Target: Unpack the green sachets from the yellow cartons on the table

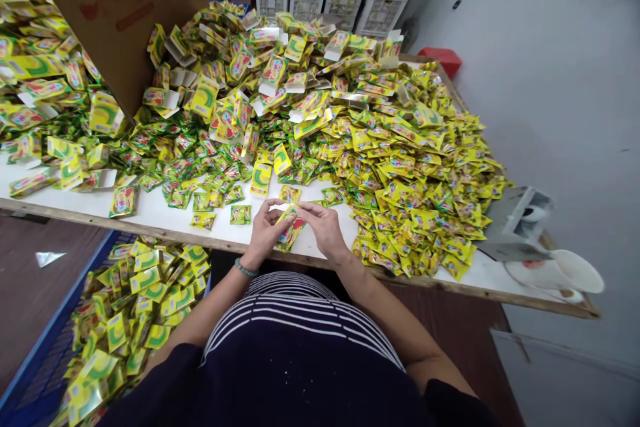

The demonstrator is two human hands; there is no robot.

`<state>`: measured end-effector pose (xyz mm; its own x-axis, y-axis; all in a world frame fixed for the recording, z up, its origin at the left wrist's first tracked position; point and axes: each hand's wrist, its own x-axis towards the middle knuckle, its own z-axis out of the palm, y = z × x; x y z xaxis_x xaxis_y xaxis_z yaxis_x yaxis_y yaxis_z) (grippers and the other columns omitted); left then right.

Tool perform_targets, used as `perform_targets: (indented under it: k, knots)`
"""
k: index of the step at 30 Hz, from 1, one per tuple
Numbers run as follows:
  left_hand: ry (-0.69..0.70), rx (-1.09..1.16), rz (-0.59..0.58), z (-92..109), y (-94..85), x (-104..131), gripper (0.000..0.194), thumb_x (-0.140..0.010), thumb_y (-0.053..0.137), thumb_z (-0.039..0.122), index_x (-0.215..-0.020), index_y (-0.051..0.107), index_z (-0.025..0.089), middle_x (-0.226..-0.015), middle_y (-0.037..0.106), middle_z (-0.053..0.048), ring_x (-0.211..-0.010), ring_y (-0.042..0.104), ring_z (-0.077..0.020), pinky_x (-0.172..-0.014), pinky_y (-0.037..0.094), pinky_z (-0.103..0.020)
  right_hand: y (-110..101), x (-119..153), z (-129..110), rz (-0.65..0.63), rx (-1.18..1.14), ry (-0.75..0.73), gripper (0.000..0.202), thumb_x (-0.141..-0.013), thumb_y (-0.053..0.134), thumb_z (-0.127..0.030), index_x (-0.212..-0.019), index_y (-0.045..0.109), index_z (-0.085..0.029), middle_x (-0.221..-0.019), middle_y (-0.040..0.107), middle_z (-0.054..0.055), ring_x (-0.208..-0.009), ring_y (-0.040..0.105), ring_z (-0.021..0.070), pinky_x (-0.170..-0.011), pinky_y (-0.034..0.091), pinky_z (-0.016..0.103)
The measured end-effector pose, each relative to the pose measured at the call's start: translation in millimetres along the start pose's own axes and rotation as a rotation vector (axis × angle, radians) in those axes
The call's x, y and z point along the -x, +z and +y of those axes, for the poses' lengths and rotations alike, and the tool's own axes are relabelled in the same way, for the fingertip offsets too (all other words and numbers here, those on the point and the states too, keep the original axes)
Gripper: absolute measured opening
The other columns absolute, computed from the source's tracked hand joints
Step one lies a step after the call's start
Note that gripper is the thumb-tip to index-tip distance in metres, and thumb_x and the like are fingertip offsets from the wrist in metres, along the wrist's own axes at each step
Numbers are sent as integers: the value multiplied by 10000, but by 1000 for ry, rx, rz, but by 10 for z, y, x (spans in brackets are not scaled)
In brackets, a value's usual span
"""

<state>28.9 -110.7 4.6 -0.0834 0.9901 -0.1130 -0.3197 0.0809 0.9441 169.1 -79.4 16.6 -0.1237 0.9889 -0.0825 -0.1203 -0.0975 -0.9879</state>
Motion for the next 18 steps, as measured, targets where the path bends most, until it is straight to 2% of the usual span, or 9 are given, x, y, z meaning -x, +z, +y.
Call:
perform_targets:
  k: [2, 5, 8, 12, 15, 18]
  knots:
    - [11, -27, -20, 8, -13, 13, 561, -674, 847, 396, -1088, 521, 203, -711, 677, 37, -615, 626, -114, -596, 461, -210, 0, -22, 20, 23, -120, 79, 331, -601, 855, -439, -844, 809, -219, -848, 789, 38, -827, 714, 217, -880, 556, 391]
    - [42, -66, -45, 16, -47, 26, 553, -688, 842, 391, -1104, 535, 194, -709, 682, 30, -620, 625, -111, -593, 450, -205, -29, -33, -3, 4, -134, 109, 319, -567, 879, -421, -799, 811, -213, -805, 783, 42, -813, 707, 212, -878, 546, 385]
    - [46, -87, -77, 17, -91, 32, 549, -705, 833, 390, -1132, 554, 188, -719, 695, 19, -640, 640, -120, -605, 458, -212, -93, -29, -43, -44, -71, 103, 305, -577, 877, -427, -792, 815, -219, -795, 783, 43, -814, 707, 217, -870, 547, 383]
    - [-16, -61, -124, 36, -124, 36, 519, -708, 832, 391, -1111, 586, 177, -729, 714, 5, -625, 647, -120, -600, 467, -217, -191, -3, -97, -148, 28, 84, 264, -631, 851, -413, -828, 818, -240, -821, 790, 32, -834, 721, 231, -863, 560, 388]
    - [-73, 12, -99, 76, -90, 52, 526, -686, 846, 397, -1088, 591, 173, -699, 712, 8, -591, 642, -121, -586, 477, -225, -194, 77, -156, -187, 136, -11, 224, -737, 774, -404, -900, 816, -257, -921, 795, 30, -927, 730, 252, -912, 561, 409]
    - [-94, 82, -29, 124, -16, 84, 526, -659, 861, 406, -1047, 593, 175, -625, 672, 41, -532, 607, -104, -547, 460, -211, -121, 206, -189, -118, 288, -210, 234, -830, 687, -376, -991, 804, -255, -1075, 773, 42, -1049, 709, 257, -1001, 529, 418]
